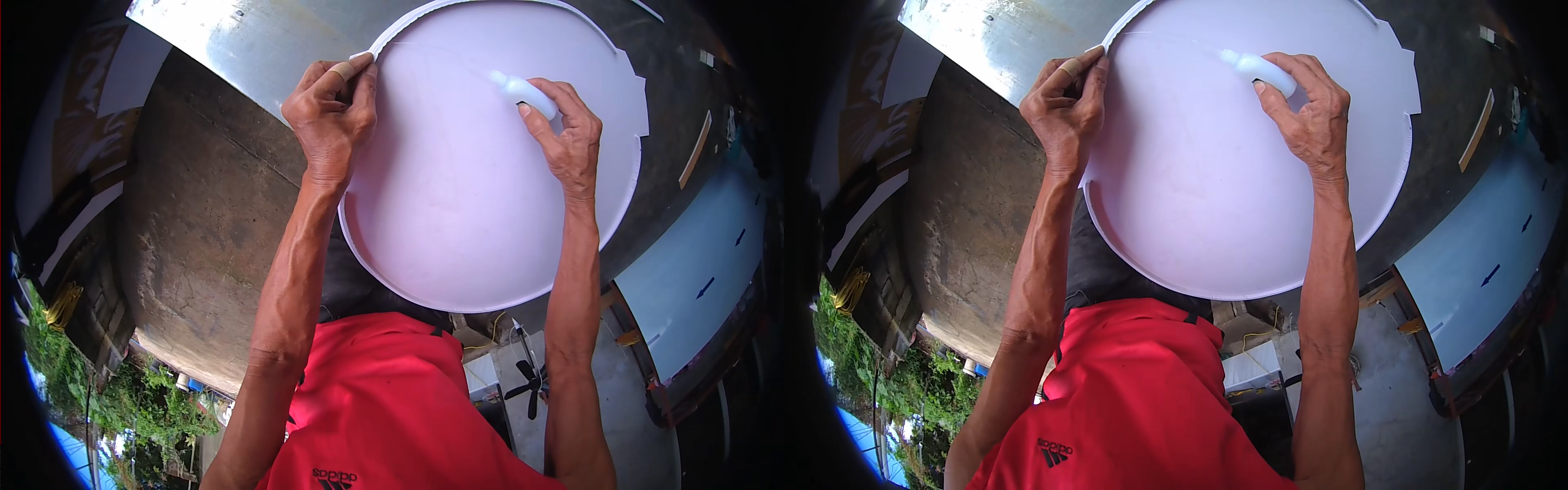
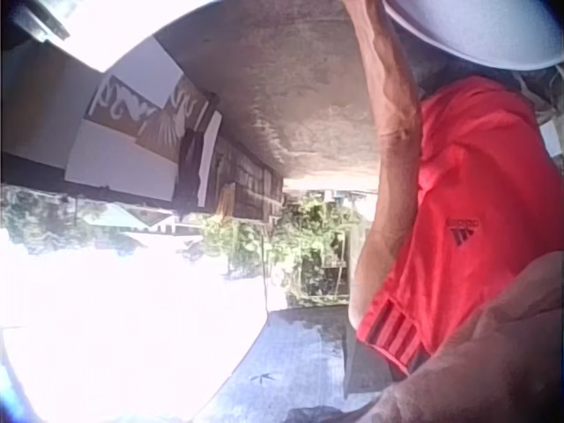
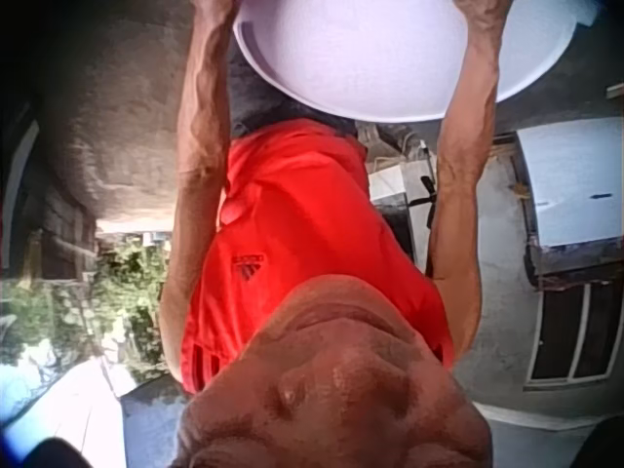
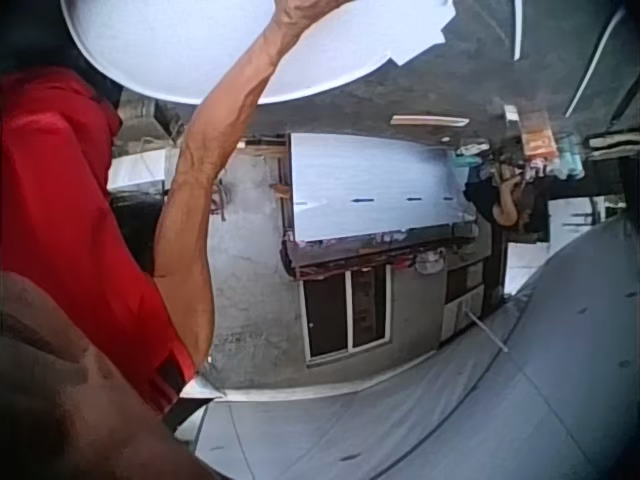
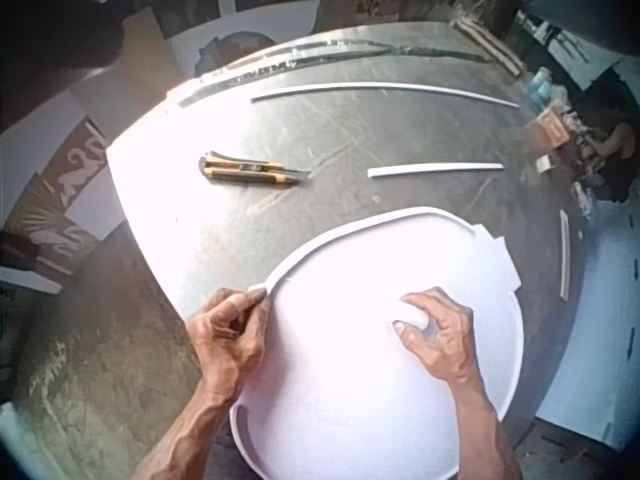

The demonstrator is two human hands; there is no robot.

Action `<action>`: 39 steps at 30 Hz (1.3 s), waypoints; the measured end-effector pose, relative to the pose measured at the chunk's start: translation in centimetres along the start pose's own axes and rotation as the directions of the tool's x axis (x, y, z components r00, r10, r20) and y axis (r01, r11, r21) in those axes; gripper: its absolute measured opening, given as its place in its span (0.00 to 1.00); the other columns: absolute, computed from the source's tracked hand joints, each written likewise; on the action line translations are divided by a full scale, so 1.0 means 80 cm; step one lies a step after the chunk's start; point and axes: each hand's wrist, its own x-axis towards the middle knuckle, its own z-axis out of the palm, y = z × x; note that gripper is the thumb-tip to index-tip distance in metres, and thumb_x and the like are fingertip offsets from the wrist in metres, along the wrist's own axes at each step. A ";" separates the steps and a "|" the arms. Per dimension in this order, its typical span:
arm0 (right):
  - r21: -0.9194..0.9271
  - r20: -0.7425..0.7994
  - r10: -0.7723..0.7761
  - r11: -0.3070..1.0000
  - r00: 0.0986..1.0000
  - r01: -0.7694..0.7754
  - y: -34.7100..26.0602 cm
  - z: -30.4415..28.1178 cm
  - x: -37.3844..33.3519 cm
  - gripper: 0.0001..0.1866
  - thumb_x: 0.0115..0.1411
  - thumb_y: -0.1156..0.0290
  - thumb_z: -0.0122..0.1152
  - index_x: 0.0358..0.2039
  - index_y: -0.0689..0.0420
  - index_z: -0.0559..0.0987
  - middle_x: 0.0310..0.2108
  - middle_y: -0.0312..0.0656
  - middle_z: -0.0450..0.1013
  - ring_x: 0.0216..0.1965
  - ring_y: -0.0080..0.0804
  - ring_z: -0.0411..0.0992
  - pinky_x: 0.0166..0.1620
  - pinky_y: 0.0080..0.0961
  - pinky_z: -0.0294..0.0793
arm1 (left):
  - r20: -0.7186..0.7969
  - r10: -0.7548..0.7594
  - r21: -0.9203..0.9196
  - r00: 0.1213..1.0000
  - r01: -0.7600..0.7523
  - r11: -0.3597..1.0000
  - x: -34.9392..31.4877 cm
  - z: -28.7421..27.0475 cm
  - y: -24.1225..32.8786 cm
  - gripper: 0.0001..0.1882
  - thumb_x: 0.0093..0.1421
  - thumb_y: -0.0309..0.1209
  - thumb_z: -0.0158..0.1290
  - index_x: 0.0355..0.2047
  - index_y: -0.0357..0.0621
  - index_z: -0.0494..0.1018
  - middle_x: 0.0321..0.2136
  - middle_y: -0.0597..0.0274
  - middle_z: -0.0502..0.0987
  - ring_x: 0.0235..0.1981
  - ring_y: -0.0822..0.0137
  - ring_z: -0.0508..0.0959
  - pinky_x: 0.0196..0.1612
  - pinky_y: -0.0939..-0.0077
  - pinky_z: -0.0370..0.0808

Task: The person applies glue to the edges of a white circular board and attaches white strips to the perimeter. They then use a utility knife to trim the excess length of the strips flush with the board's edge. The process involves repeated gluing and cutting actions to secure the border.

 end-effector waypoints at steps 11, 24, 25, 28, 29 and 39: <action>-0.025 -0.021 -0.025 0.999 0.999 0.025 0.002 0.005 0.003 0.16 0.57 0.69 0.72 0.47 0.56 0.85 0.43 0.42 0.82 0.43 0.37 0.82 0.44 0.32 0.83 | 0.066 -0.068 0.042 0.996 0.065 0.997 -0.003 -0.004 0.006 0.10 0.61 0.24 0.66 0.43 0.44 0.87 0.29 0.71 0.79 0.27 0.82 0.72 0.29 0.84 0.72; -0.033 -0.075 0.007 0.999 0.997 -0.010 -0.003 0.008 0.005 0.15 0.58 0.68 0.71 0.46 0.57 0.85 0.42 0.42 0.82 0.41 0.35 0.82 0.42 0.31 0.84 | 0.060 -0.060 0.019 0.996 0.059 0.998 -0.003 -0.005 0.002 0.10 0.62 0.22 0.65 0.44 0.43 0.87 0.30 0.70 0.79 0.27 0.82 0.74 0.31 0.85 0.74; -0.026 -0.081 0.010 1.000 0.997 -0.012 -0.002 0.009 0.005 0.15 0.58 0.68 0.71 0.46 0.57 0.85 0.42 0.42 0.82 0.40 0.35 0.82 0.42 0.31 0.84 | 0.060 -0.061 0.021 0.996 0.060 0.998 -0.003 -0.005 0.003 0.10 0.62 0.22 0.65 0.44 0.43 0.87 0.30 0.70 0.79 0.27 0.82 0.74 0.31 0.85 0.75; -0.028 -0.092 0.015 0.999 0.996 -0.018 -0.001 0.009 0.005 0.15 0.58 0.68 0.71 0.46 0.57 0.85 0.42 0.42 0.82 0.40 0.36 0.82 0.41 0.30 0.84 | 0.059 -0.059 0.017 0.997 0.058 0.998 -0.003 -0.005 0.002 0.10 0.62 0.23 0.65 0.44 0.43 0.87 0.30 0.70 0.79 0.27 0.82 0.74 0.31 0.85 0.75; -0.033 -0.095 0.016 0.999 0.995 -0.019 -0.001 0.009 0.004 0.15 0.59 0.68 0.71 0.46 0.57 0.85 0.42 0.42 0.82 0.40 0.36 0.83 0.41 0.30 0.84 | 0.058 -0.057 0.014 0.997 0.057 0.998 -0.003 -0.004 0.002 0.10 0.62 0.23 0.65 0.44 0.44 0.87 0.30 0.70 0.79 0.27 0.82 0.74 0.31 0.85 0.75; -0.067 -0.140 0.017 0.997 0.990 -0.026 0.000 0.008 0.005 0.15 0.58 0.68 0.71 0.46 0.57 0.86 0.40 0.42 0.82 0.38 0.36 0.82 0.39 0.30 0.83 | 0.057 -0.055 0.048 0.997 0.053 0.997 -0.001 -0.006 0.006 0.10 0.61 0.24 0.66 0.43 0.44 0.87 0.30 0.71 0.79 0.27 0.82 0.73 0.30 0.86 0.73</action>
